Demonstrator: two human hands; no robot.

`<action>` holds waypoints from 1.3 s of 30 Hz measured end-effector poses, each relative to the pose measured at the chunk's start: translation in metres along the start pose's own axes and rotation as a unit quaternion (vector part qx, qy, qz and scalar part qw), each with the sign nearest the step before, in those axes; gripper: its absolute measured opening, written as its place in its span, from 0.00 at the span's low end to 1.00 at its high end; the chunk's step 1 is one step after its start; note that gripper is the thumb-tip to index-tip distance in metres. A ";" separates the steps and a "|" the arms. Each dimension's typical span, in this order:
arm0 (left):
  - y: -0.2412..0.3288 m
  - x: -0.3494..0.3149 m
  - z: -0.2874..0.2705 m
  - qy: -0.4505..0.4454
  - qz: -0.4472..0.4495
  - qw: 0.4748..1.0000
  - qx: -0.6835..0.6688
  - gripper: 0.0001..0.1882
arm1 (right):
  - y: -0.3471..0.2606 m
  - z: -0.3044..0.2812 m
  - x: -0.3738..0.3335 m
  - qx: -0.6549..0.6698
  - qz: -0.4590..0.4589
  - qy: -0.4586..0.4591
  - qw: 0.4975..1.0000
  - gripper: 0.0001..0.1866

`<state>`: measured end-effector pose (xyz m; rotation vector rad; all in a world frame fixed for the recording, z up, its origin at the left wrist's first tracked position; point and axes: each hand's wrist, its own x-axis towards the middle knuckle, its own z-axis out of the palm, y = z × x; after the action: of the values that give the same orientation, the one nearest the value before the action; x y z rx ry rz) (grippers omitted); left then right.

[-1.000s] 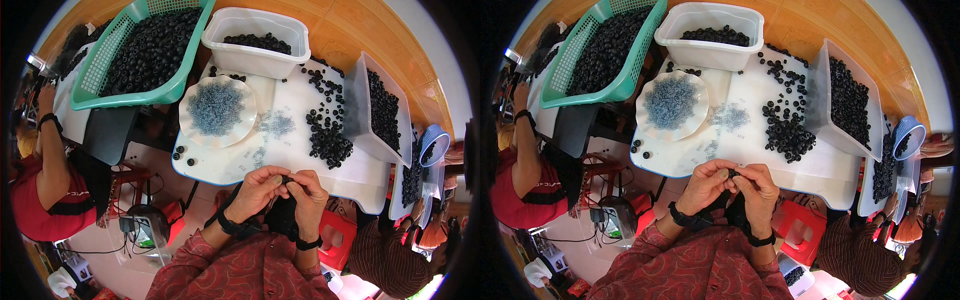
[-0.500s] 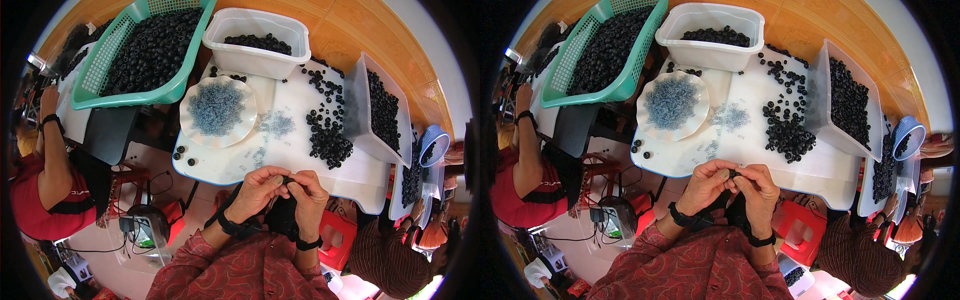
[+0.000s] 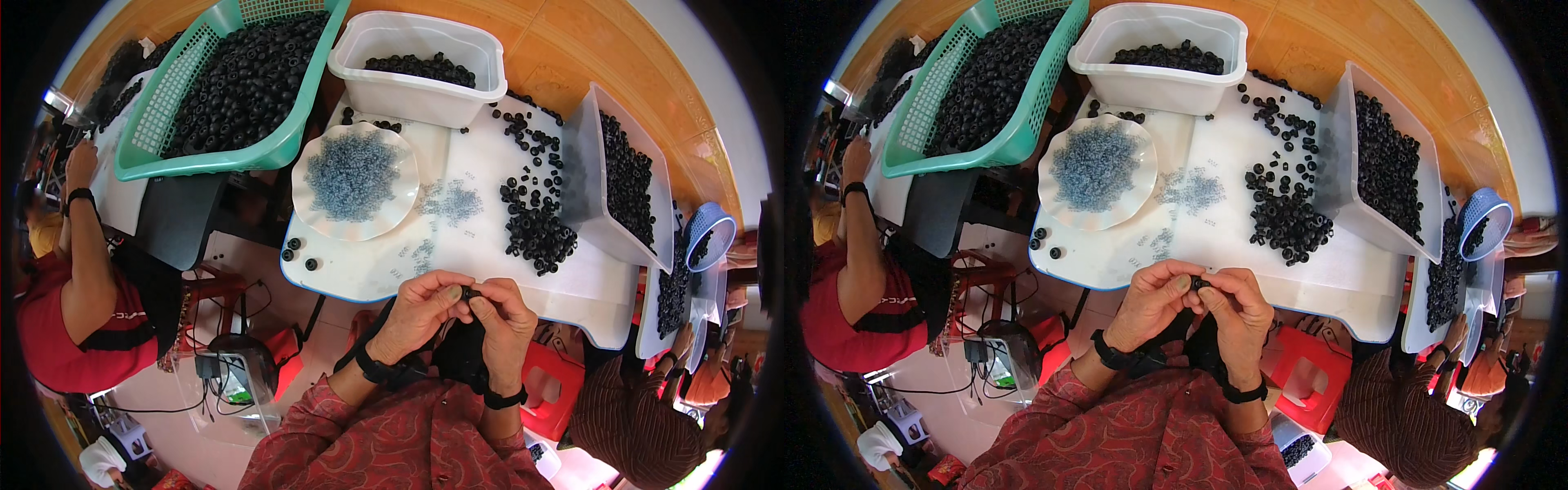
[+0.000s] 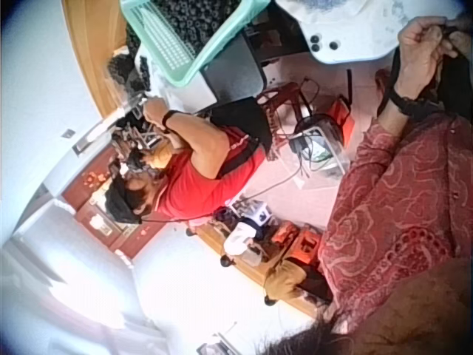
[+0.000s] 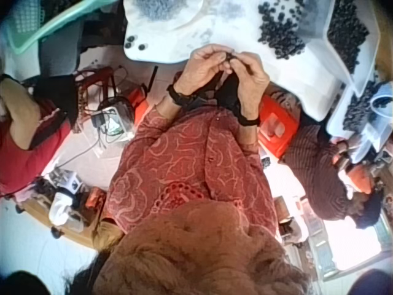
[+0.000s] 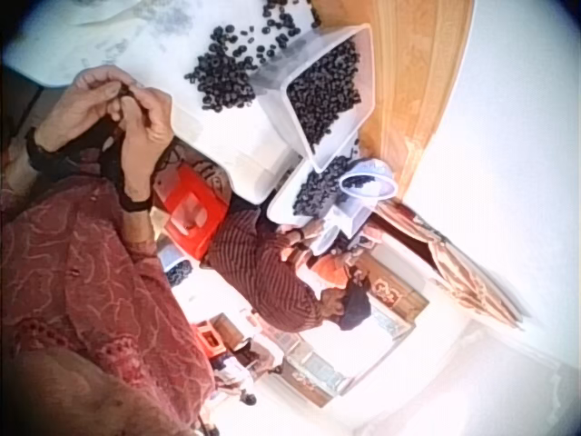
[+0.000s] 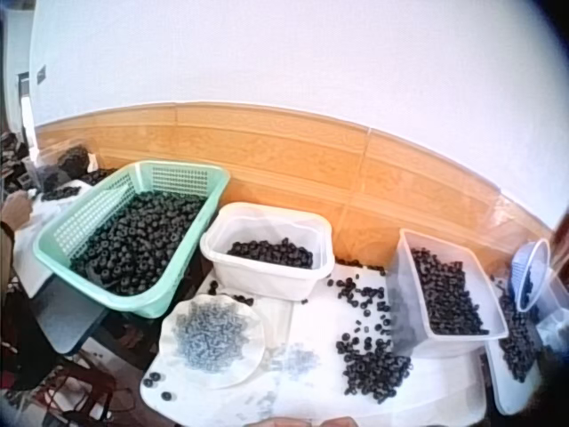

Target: Sorting small black spherical plastic components at a long table into various containers.

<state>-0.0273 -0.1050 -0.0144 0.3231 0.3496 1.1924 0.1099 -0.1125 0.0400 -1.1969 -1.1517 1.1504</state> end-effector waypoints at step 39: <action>0.000 -0.001 0.000 0.011 -0.035 0.995 -0.088 0.13 | 0.003 0.003 0.001 -0.029 -0.012 0.002 1.000 0.08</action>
<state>-0.0277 -0.1062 -0.0141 0.1430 0.2702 1.1497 0.1072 -0.1116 0.0373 -1.2254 -1.1999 1.1028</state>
